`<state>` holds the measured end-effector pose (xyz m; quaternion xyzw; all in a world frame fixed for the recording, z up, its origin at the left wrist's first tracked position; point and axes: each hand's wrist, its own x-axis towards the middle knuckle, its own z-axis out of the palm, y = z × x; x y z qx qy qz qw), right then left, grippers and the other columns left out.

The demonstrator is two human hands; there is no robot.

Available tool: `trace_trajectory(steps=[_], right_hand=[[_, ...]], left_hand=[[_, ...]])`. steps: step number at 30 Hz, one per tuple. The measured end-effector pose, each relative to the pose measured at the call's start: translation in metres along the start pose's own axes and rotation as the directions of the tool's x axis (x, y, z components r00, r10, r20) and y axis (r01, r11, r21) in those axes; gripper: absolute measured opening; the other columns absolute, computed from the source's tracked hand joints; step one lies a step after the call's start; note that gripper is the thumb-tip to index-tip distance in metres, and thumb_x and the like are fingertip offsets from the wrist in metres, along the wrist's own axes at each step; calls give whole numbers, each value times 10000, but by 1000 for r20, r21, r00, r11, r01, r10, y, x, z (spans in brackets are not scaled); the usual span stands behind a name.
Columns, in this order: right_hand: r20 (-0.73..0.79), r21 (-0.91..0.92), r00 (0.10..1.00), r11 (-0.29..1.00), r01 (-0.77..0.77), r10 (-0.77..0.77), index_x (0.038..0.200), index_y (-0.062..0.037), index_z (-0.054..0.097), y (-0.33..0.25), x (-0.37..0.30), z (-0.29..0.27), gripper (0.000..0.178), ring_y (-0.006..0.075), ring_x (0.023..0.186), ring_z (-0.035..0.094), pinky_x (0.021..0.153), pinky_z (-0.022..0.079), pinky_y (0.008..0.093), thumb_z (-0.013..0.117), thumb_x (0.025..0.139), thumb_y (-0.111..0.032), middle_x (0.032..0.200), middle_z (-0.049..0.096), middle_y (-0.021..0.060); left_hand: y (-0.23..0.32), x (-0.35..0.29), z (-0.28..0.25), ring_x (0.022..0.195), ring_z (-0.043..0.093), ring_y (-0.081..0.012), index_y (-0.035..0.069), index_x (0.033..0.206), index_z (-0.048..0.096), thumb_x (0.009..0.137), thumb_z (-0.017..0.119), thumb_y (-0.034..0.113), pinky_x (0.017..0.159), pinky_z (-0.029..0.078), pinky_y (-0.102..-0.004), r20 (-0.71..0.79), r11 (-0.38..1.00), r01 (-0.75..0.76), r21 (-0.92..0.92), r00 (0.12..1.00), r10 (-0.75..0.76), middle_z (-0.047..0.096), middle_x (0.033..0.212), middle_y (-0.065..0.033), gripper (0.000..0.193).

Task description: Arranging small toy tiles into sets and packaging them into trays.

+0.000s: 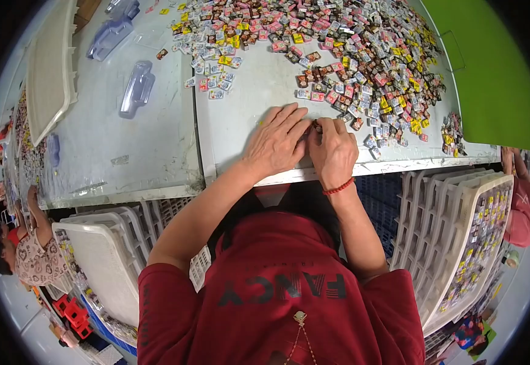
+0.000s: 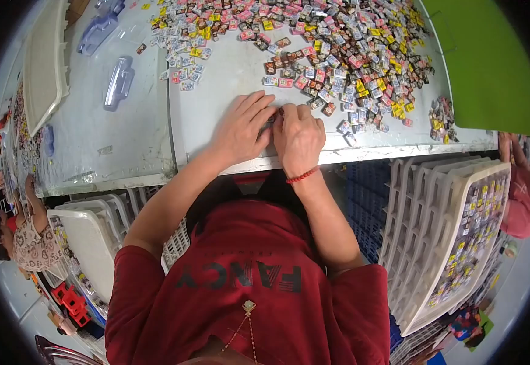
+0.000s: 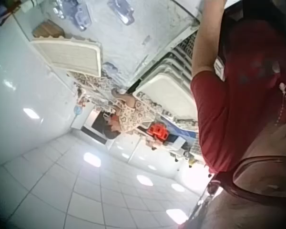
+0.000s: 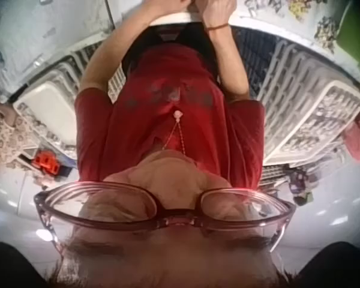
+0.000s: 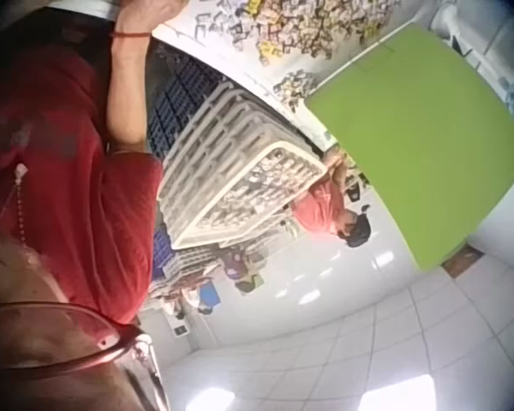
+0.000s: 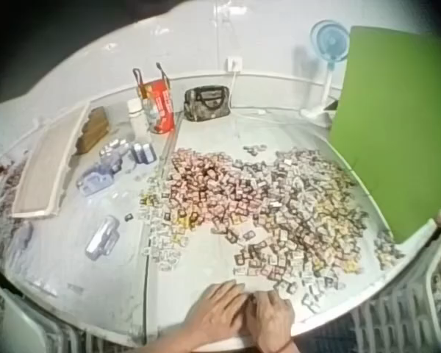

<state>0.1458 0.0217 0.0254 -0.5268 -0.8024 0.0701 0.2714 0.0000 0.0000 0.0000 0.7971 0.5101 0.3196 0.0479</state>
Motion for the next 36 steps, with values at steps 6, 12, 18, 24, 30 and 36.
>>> trace_trajectory(steps=[6,12,18,24,30,36], right_hand=[[-31,-34,1000,999,6,-7,880,-71,627,3,-1,3,151,323,637,580,597,471,390,674,737,-67,816,618,106],[-21,79,998,995,-57,59,879,-50,619,4,1,1,137,331,640,611,563,489,402,668,751,-63,804,607,122],[-38,73,998,997,-36,39,895,-48,628,3,-7,6,123,334,652,615,563,486,401,656,777,-64,795,599,130],[-116,-47,980,987,156,-161,1068,-21,642,3,-18,11,242,314,666,596,585,472,388,631,832,-72,799,596,145],[-20,140,992,982,126,-125,1110,-7,620,16,-16,2,249,288,674,588,602,481,389,607,866,-52,829,596,147],[-21,278,985,945,172,-173,1069,-23,632,-6,-21,-18,290,298,796,605,692,492,387,690,785,-29,924,623,138]], left_hand=[[1,2,3,1126,517,-304,-1,1040,612,747,617,94,951,410,-401,-76,1000,-15,-13,997,14,578,1158,-140,308],[-3,-2,3,1115,535,-316,-9,1003,632,759,609,79,943,420,-412,-98,999,-19,-30,995,16,594,1148,-149,261],[-4,-5,6,1124,536,-325,-9,991,636,766,604,69,950,416,-424,-113,997,3,-73,993,-11,607,1133,-153,240],[-1,-5,4,1132,519,-342,-8,1039,595,786,604,88,922,417,-440,-92,1000,4,-23,996,-6,590,1163,-167,271],[-1,3,-8,1171,488,-319,-11,1250,459,917,486,200,993,368,-399,53,965,165,-202,986,-157,552,1224,-179,395],[-23,9,-49,1224,490,-278,8,1304,433,1025,288,303,1032,343,-355,-40,739,344,-580,894,-447,575,1252,-161,431]])
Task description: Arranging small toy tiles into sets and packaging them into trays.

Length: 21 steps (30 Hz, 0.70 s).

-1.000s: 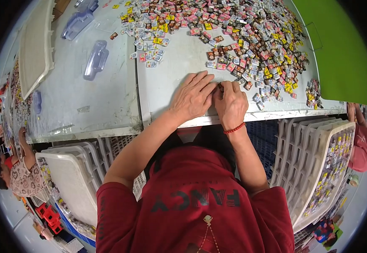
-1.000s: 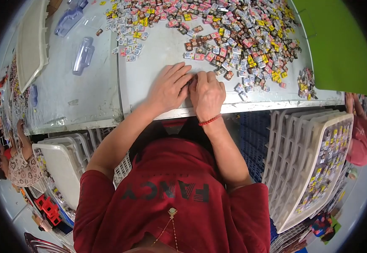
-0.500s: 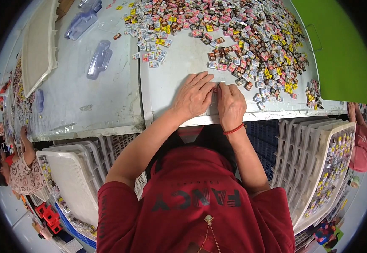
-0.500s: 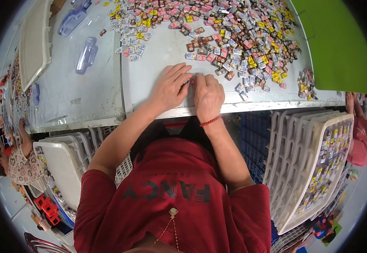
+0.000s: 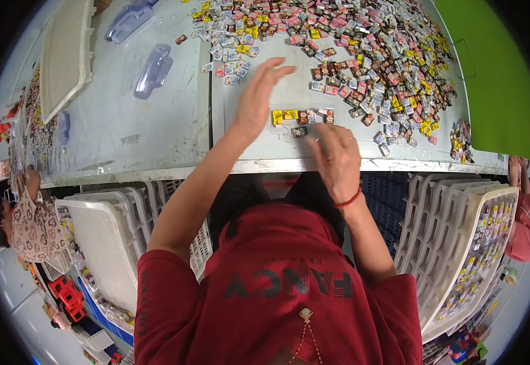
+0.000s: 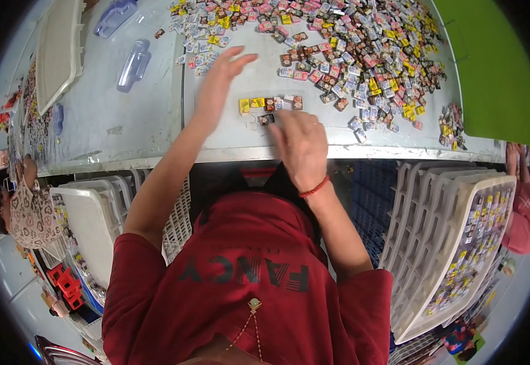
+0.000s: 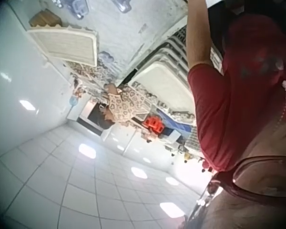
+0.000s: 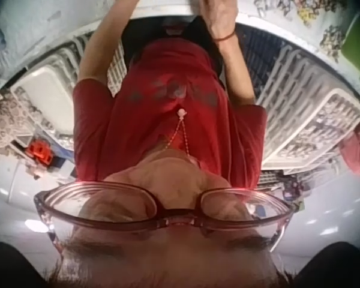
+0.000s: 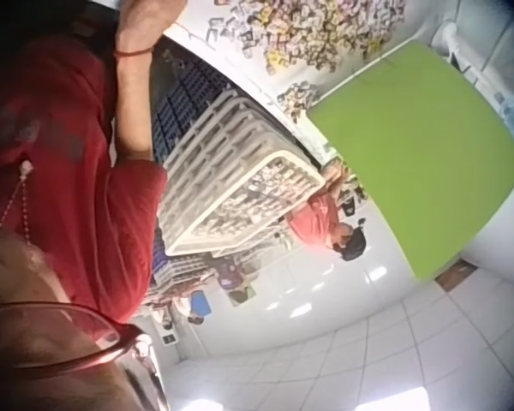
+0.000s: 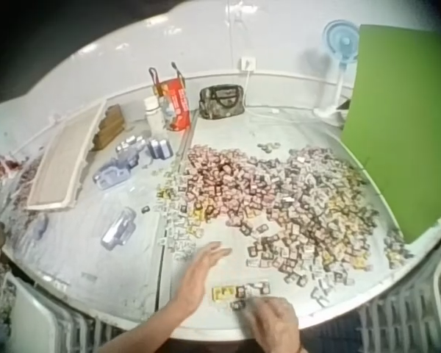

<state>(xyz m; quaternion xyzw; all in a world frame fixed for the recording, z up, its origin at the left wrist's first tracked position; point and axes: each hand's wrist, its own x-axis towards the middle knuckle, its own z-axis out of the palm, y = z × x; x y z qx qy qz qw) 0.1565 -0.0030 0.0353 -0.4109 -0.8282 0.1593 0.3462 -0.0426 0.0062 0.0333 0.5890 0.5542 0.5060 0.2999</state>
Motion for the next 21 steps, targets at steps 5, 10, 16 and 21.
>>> trace_trajectory(steps=[5,10,16,21], right_hand=[[155,-108,985,989,98,-80,1016,-51,651,-4,-3,17,282,273,882,570,741,457,363,719,747,-104,1006,615,99],[172,-109,980,987,122,-102,1048,-49,629,-7,2,18,321,270,894,562,750,446,363,709,742,-103,1034,611,84],[146,-13,986,996,85,-83,1036,-54,624,2,-5,27,348,271,904,572,756,441,365,731,705,-68,1024,614,82],[16,96,986,981,167,-169,954,-58,639,10,-9,34,292,244,868,580,774,434,362,747,684,-23,967,611,69]], left_hand=[[-5,-32,-7,1074,590,-268,30,1143,583,1002,407,205,928,430,-341,-118,976,201,83,975,-190,649,1105,-150,286],[-11,-40,1,1092,571,-269,18,1084,613,927,515,109,928,438,-353,-83,973,36,230,996,-17,630,1122,-131,206],[-21,-22,25,1087,557,-292,31,1005,646,839,612,81,934,440,-368,130,844,-347,409,937,323,625,1103,-102,176],[-26,-18,23,1092,562,-288,32,1005,650,828,631,80,922,455,-374,152,863,-318,393,948,280,636,1099,-85,184]])
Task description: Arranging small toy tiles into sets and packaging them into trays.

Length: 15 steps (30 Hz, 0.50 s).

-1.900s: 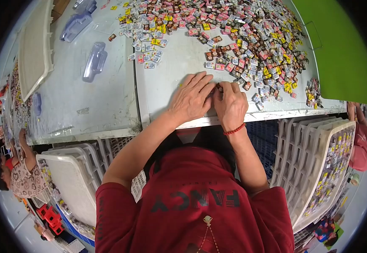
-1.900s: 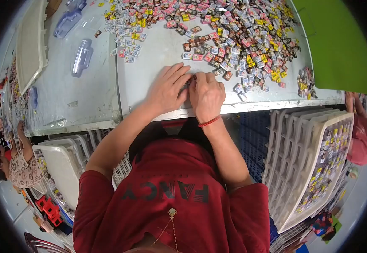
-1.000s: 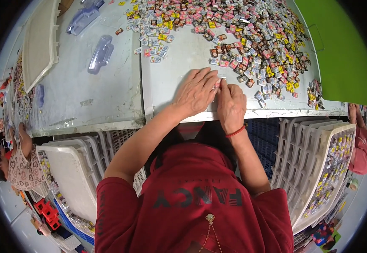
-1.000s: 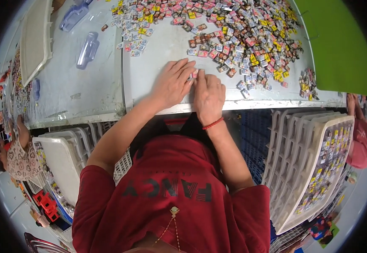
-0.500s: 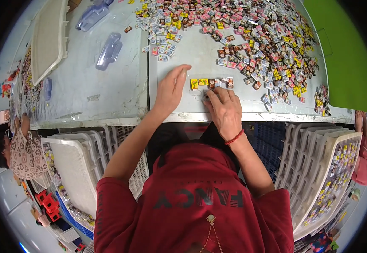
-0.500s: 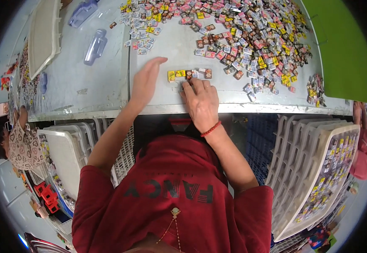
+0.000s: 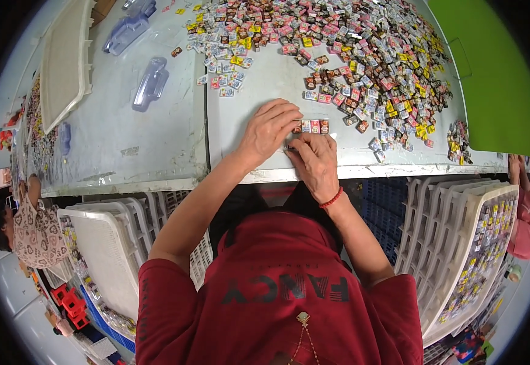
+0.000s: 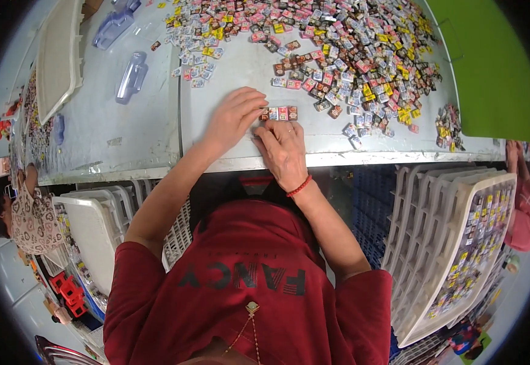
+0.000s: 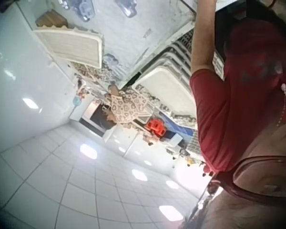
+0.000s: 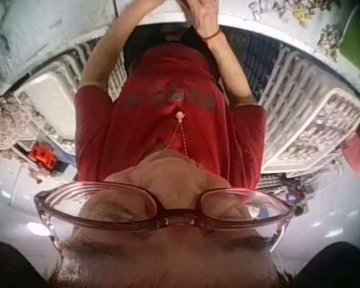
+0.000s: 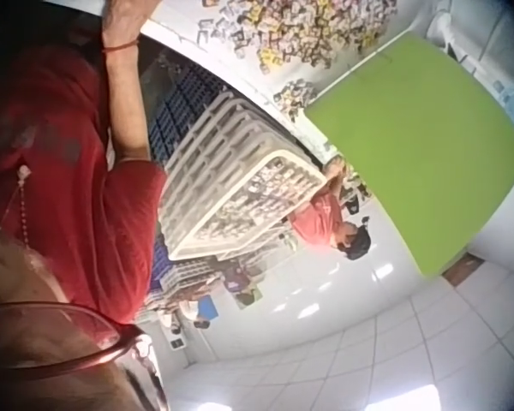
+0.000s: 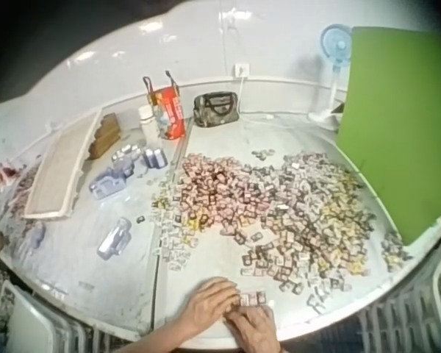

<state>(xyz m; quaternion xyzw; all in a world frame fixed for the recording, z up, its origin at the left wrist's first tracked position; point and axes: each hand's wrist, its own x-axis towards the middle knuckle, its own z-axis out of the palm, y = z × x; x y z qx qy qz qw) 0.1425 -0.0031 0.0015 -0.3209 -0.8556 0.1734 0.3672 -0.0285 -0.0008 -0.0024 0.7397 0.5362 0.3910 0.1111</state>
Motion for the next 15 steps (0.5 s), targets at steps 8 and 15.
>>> trace_trajectory(steps=[8,15], right_hand=[[-61,125,998,992,14,-7,934,-60,649,6,1,1,245,256,812,588,811,446,379,730,710,-5,896,616,74],[24,-29,999,999,39,-38,934,-50,636,-2,9,-1,190,261,802,588,808,451,363,698,756,-28,879,631,77]], left_hand=[[0,-16,-39,1021,614,-259,22,1030,652,872,593,63,884,472,-328,-168,882,443,-160,869,-466,655,1061,-127,174],[17,-25,-40,862,575,-254,22,904,651,766,656,54,761,474,-341,-39,982,0,189,999,8,619,872,-78,141]])
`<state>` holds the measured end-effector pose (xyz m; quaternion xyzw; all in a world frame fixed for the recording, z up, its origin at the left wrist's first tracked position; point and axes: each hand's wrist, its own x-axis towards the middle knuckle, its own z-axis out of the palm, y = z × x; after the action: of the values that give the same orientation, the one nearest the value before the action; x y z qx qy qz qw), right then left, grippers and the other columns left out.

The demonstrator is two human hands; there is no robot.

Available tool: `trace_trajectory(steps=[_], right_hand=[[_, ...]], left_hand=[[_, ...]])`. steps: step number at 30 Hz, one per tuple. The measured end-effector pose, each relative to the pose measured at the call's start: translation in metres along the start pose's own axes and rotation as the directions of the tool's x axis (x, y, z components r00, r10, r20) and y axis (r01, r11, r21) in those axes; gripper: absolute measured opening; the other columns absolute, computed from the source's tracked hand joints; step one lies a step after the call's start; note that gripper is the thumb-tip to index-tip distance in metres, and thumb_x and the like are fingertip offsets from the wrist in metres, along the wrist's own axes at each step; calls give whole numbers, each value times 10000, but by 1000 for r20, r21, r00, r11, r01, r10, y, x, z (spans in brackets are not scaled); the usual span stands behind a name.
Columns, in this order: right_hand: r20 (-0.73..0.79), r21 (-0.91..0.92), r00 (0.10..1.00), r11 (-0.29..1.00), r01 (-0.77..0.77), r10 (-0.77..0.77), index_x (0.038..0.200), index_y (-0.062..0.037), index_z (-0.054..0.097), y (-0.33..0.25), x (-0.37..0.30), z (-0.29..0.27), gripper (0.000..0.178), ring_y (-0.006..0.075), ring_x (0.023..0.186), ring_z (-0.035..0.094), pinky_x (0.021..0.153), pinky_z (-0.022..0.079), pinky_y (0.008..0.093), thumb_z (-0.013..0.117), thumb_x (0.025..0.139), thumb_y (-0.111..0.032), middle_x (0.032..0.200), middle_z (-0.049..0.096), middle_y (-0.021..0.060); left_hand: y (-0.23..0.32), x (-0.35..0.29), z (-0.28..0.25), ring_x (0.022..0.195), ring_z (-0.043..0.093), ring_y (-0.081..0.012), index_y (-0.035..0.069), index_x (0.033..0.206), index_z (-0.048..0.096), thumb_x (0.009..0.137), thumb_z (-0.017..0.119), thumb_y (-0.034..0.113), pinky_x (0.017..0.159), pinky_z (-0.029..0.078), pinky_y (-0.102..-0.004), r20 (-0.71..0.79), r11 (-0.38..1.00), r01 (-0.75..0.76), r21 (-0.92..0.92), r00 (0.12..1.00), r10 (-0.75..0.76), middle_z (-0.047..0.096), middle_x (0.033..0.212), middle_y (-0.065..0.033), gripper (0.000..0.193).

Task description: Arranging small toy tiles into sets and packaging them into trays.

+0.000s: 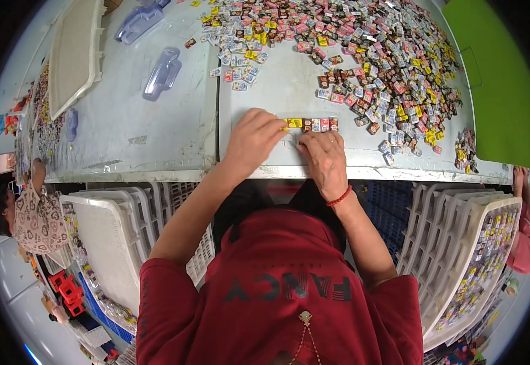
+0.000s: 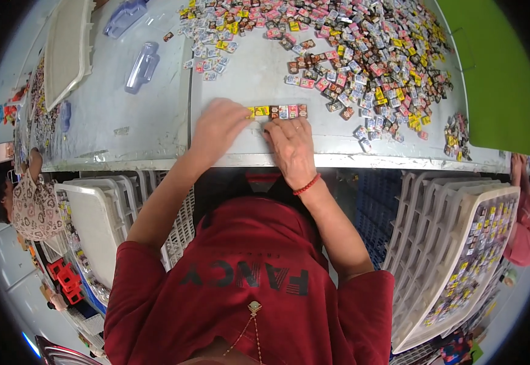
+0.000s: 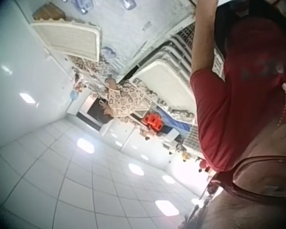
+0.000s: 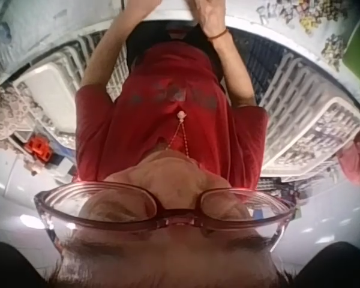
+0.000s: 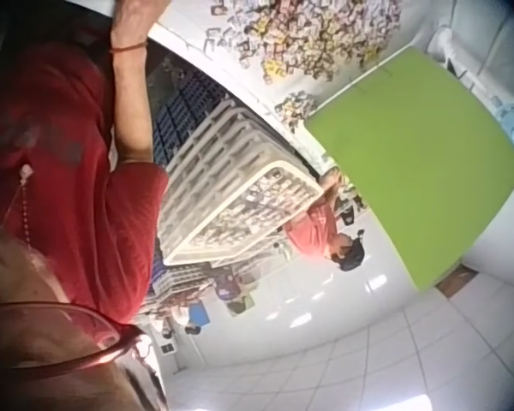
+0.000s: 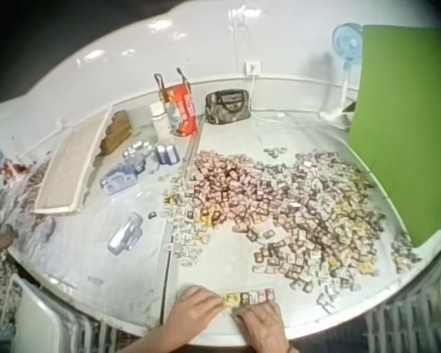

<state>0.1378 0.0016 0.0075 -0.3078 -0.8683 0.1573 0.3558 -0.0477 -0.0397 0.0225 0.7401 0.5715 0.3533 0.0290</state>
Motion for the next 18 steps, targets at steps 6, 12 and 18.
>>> trace_trajectory(steps=[6,12,18], right_hand=[[-56,117,992,987,-108,115,953,-33,631,3,-3,3,174,276,801,597,799,459,362,672,787,-7,883,635,103],[-105,197,974,964,-178,201,1017,-29,627,1,-3,1,198,292,821,597,767,472,361,641,823,8,910,629,121],[-87,377,936,881,-286,341,1084,-18,613,1,-5,-4,214,234,868,618,765,486,283,602,874,19,955,631,126]], left_hand=[[2,24,13,873,531,-259,48,906,624,718,614,77,747,452,-371,178,976,-159,148,975,132,573,882,-57,191],[7,30,18,885,534,-260,51,930,616,705,608,49,760,451,-381,215,975,-146,170,971,108,579,891,-57,225],[4,34,9,824,635,-240,21,947,634,784,674,25,718,496,-328,12,948,233,-215,972,-236,645,900,-99,168]])
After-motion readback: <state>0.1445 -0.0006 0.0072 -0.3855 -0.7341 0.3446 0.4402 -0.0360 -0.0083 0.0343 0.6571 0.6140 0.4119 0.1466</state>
